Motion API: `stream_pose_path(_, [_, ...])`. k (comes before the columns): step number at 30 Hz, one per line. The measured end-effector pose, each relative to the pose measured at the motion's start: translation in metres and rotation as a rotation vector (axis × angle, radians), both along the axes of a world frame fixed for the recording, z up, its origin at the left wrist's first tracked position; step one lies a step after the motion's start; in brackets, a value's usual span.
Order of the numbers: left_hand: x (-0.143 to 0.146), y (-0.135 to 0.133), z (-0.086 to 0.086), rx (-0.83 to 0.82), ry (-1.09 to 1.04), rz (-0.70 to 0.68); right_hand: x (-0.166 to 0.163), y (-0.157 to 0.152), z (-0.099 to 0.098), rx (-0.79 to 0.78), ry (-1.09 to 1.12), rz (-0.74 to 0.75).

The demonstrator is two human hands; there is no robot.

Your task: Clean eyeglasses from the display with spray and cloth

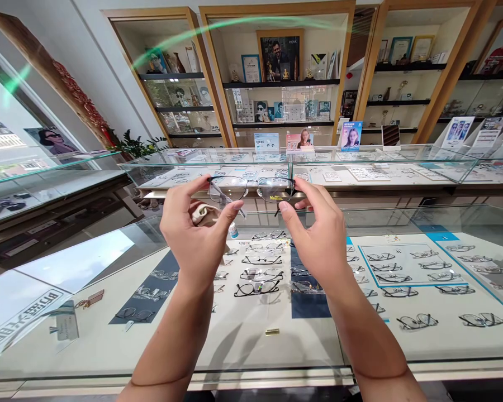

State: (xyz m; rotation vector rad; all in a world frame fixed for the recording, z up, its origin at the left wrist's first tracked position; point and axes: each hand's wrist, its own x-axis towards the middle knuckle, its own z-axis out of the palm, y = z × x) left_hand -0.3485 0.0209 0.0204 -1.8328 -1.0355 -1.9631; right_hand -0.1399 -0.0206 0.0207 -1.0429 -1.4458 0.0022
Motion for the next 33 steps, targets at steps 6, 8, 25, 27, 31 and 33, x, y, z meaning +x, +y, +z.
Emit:
stream_pose_path(6, [0.004,-0.002,-0.001,-0.003,-0.008,0.008,0.002,0.002,-0.003,-0.039,0.007,0.008])
stream_pose_path(8, [0.003,0.0,-0.002,-0.051,-0.033,-0.035,0.001,0.002,-0.003,0.003,0.014,-0.007])
stream_pose_path(25, [0.004,0.015,-0.008,-0.07,-0.091,-0.091,-0.009,0.002,-0.007,0.124,-0.007,0.037])
stream_pose_path(27, [0.006,0.016,-0.009,-0.045,-0.086,-0.08,-0.008,0.003,-0.008,0.103,0.013,0.048])
stream_pose_path(31, [0.009,0.019,-0.013,0.043,-0.099,-0.079,-0.007,0.004,-0.007,0.064,0.057,0.062])
stream_pose_path(33, [0.01,0.02,-0.016,0.065,-0.1,-0.095,-0.007,0.005,-0.006,0.06,0.087,0.069])
